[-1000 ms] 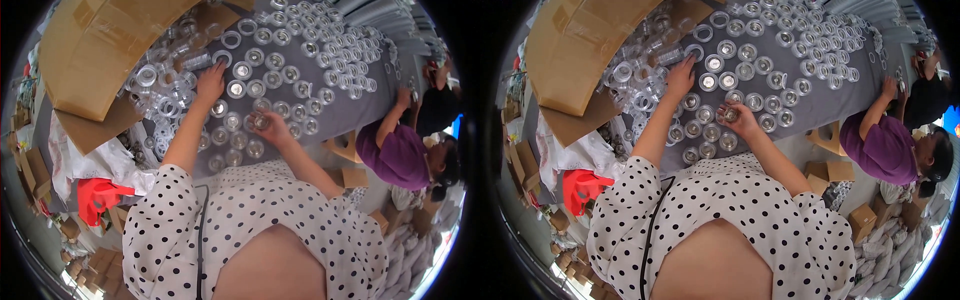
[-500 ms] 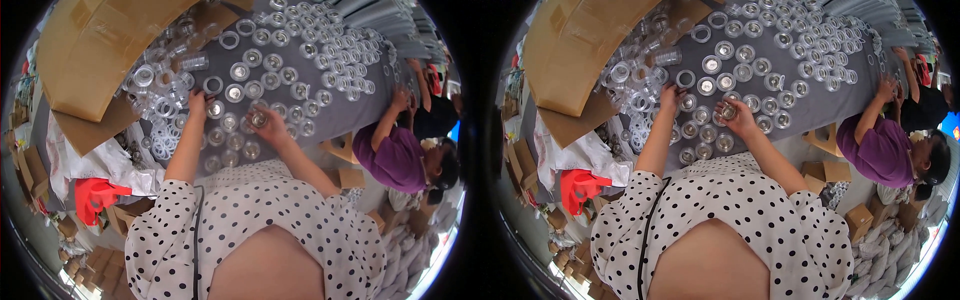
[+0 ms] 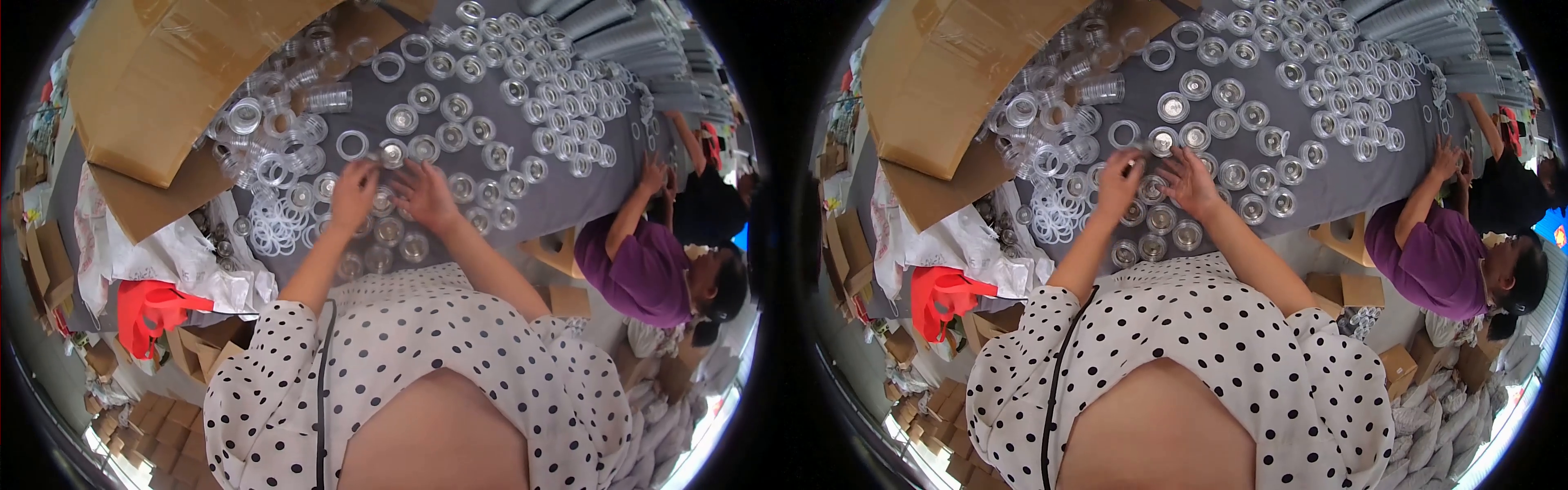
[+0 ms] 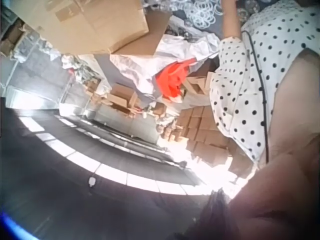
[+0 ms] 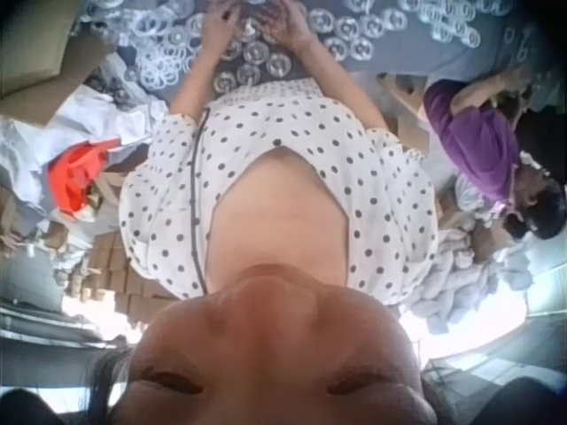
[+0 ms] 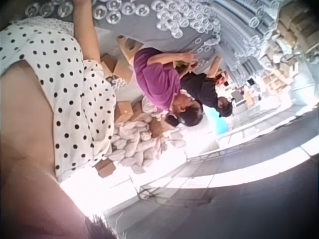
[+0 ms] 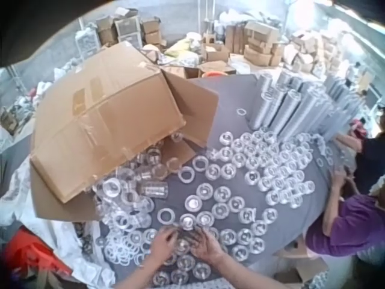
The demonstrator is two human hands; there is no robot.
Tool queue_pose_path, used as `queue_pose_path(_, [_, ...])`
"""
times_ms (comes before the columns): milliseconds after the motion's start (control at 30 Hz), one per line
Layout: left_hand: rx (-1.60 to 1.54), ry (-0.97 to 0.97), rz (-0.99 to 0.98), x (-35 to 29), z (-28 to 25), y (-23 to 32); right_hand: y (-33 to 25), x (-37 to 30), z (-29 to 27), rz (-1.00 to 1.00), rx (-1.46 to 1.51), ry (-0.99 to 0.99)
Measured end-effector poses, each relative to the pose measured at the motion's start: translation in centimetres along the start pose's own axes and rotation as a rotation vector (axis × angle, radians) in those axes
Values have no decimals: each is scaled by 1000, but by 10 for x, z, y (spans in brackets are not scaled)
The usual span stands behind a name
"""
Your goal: The person assembles small clear plastic rings and clear plastic components by hand at a workstation.
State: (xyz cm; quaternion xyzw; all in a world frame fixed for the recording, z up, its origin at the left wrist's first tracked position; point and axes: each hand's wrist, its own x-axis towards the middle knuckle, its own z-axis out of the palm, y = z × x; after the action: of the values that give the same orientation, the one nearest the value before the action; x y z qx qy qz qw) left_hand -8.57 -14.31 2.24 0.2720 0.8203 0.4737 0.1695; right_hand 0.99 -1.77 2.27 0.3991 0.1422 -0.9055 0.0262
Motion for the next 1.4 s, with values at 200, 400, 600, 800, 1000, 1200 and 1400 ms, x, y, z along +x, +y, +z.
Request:
queue_pose_path(200, [597,-111,91,25,-16,-54,-7,-7,-13,-7,16,-36])
queue_pose_path(400, [700,-308,-83,25,-2,-46,-11,-14,-27,-38,61,-28])
queue_pose_path(600, [714,-449,-217,40,-3,-35,-12,-15,-29,-16,73,19])
queue_pose_path(800, [824,-558,-215,57,-3,-29,-14,-15,-28,-73,62,-76])
queue_pose_path(1000, [386,-283,45,20,-38,-42,-24,-66,-59,-381,-513,230])
queue_pose_path(1200, [775,-253,42,-26,-36,-62,-1,-111,-146,-509,-536,737])
queue_pose_path(1400, [494,-308,94,-22,-22,-55,24,-114,-174,-574,-908,870])
